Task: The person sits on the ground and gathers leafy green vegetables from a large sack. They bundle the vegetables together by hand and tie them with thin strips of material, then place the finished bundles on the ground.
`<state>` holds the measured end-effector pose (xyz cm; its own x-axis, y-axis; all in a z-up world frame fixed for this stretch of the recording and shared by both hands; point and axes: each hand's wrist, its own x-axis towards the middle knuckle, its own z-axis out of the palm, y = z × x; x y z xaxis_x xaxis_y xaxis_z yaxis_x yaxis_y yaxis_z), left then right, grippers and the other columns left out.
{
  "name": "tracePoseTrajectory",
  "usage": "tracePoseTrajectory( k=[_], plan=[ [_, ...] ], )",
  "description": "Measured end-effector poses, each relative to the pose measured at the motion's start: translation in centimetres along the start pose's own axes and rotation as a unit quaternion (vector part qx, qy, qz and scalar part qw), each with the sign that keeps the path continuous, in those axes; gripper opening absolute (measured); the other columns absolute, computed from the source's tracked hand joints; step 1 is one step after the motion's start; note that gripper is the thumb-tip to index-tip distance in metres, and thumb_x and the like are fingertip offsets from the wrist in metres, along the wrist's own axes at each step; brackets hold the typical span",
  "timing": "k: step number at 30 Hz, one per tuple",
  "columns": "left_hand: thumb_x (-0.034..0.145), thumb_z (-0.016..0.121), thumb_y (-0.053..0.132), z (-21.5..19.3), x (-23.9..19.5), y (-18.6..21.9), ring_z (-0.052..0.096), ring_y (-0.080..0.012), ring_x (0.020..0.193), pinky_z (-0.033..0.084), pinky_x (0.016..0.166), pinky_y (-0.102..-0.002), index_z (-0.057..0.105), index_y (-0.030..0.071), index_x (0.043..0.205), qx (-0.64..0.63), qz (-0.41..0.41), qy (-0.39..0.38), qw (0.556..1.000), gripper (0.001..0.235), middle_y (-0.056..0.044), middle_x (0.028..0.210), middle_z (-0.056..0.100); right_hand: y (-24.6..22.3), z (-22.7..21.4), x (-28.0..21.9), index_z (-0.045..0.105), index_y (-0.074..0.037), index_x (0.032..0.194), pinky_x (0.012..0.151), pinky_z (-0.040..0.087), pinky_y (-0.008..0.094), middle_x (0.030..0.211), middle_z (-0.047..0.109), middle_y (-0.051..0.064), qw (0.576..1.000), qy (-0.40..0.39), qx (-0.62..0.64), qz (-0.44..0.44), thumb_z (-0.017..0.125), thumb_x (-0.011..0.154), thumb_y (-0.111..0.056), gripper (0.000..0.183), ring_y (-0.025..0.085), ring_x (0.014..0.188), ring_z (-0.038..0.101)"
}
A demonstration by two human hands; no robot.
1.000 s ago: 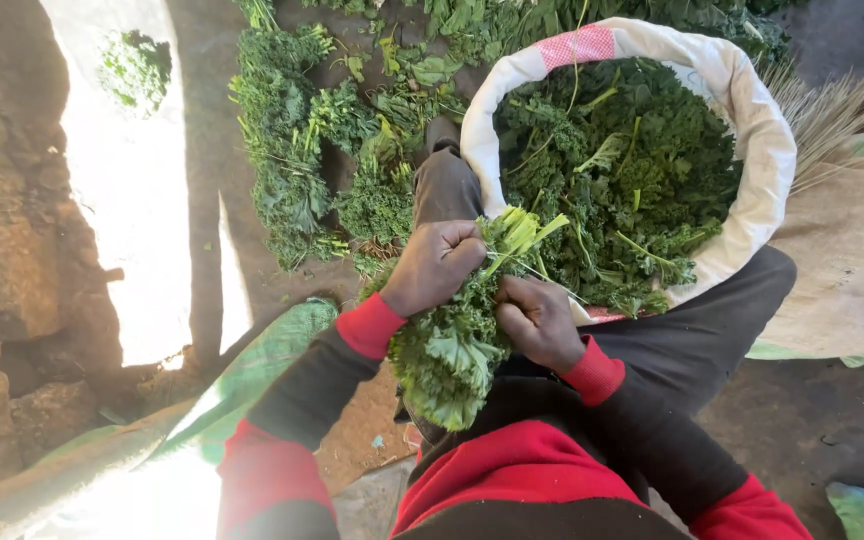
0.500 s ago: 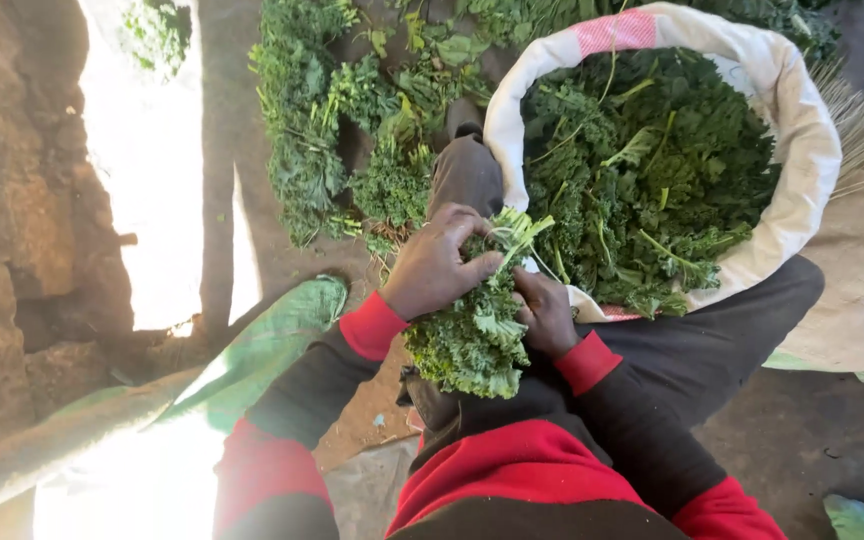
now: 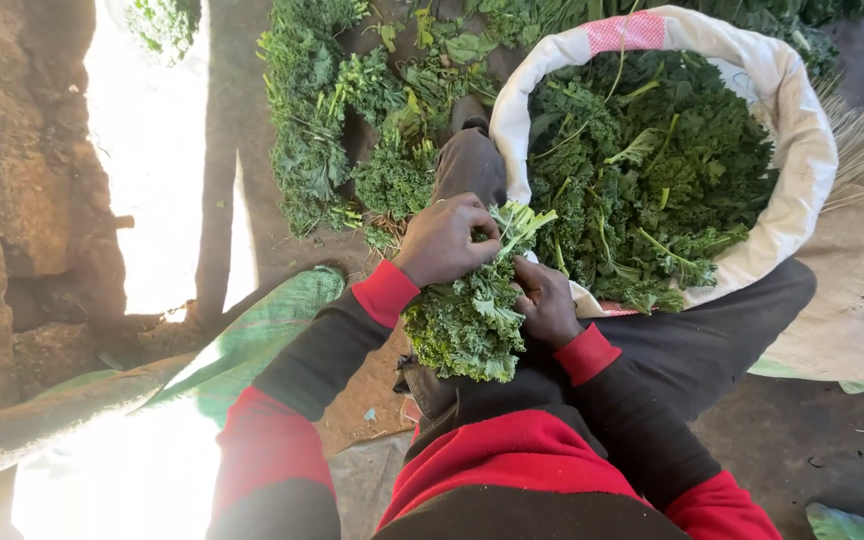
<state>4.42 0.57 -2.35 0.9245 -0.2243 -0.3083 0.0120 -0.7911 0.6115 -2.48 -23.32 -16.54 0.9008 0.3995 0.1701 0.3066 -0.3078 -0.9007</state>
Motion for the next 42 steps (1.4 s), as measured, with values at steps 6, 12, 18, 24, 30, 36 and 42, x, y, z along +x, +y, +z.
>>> tracePoseTrajectory(
  k=[6,12,18,24,30,36,42],
  plan=[
    [0.089,0.073,0.044,-0.1,1.6,0.7,0.08,-0.0354,0.094,0.069,0.08,-0.052,0.08,0.029,0.082,0.106,0.083,-0.004,0.991,0.018,0.008,0.106,0.077,-6.7,-5.1,1.6,0.078,-0.015,0.095,0.071,0.059,0.05,0.094,0.067,0.011,0.992,0.066,-0.104,-0.04,0.077,0.094,-0.018,0.003,0.039,0.084,0.072],
    [0.088,0.074,0.043,0.7,1.0,1.6,0.08,-0.0356,0.089,0.07,0.078,-0.054,0.079,0.027,0.084,0.16,0.141,0.007,0.977,0.017,0.007,0.105,0.075,-11.7,-5.6,5.1,0.078,-0.01,0.104,0.09,0.064,0.061,0.139,0.074,0.018,0.986,0.108,-0.055,-0.118,0.077,0.107,-0.009,0.004,0.052,0.118,0.075],
    [0.091,0.069,0.041,1.7,-1.1,2.5,0.079,-0.0312,0.09,0.069,0.071,-0.047,0.073,0.024,0.087,0.186,0.141,0.069,0.97,0.018,0.006,0.103,0.07,-5.7,0.3,3.0,0.069,-0.004,0.1,0.053,0.036,0.031,0.068,0.055,0.007,0.934,0.171,0.254,0.186,0.063,0.112,-0.014,0.017,0.009,0.064,0.048],
    [0.09,0.068,0.041,3.1,-1.4,1.6,0.077,-0.0289,0.088,0.07,0.071,-0.045,0.071,0.025,0.089,0.181,0.147,0.1,0.967,0.016,0.006,0.104,0.069,-8.8,0.1,3.0,0.07,-0.002,0.103,0.053,0.032,0.02,0.073,0.057,0.001,0.876,0.203,0.352,0.262,0.073,0.108,-0.007,0.008,0.002,0.065,0.048],
    [0.091,0.066,0.043,3.5,-1.6,1.1,0.077,-0.027,0.088,0.068,0.068,-0.042,0.067,0.027,0.087,0.179,0.159,0.116,0.964,0.017,0.008,0.103,0.068,-9.0,-0.5,2.1,0.077,0.0,0.112,0.054,0.042,0.017,0.078,0.07,0.004,0.892,0.19,0.322,0.254,0.081,0.11,-0.01,0.012,0.002,0.066,0.058],
    [0.089,0.07,0.043,2.9,-1.4,0.3,0.079,-0.0313,0.087,0.068,0.064,-0.048,0.07,0.027,0.082,0.14,0.181,0.11,0.967,0.018,0.007,0.103,0.071,-9.9,-2.3,1.1,0.089,-0.013,0.117,0.058,0.048,0.036,0.064,0.057,0.002,0.979,0.139,0.004,0.147,0.094,0.097,-0.015,0.021,0.016,0.062,0.062],
    [0.083,0.073,0.041,2.8,-1.7,0.8,0.08,-0.0327,0.09,0.069,0.067,-0.051,0.071,0.028,0.083,0.104,0.182,0.102,0.972,0.014,0.006,0.1,0.069,-8.9,-2.3,1.7,0.077,-0.001,0.104,0.049,0.033,0.021,0.066,0.05,0.001,0.901,0.094,0.337,0.256,0.069,0.1,-0.006,0.01,0.003,0.059,0.039]
  ],
)
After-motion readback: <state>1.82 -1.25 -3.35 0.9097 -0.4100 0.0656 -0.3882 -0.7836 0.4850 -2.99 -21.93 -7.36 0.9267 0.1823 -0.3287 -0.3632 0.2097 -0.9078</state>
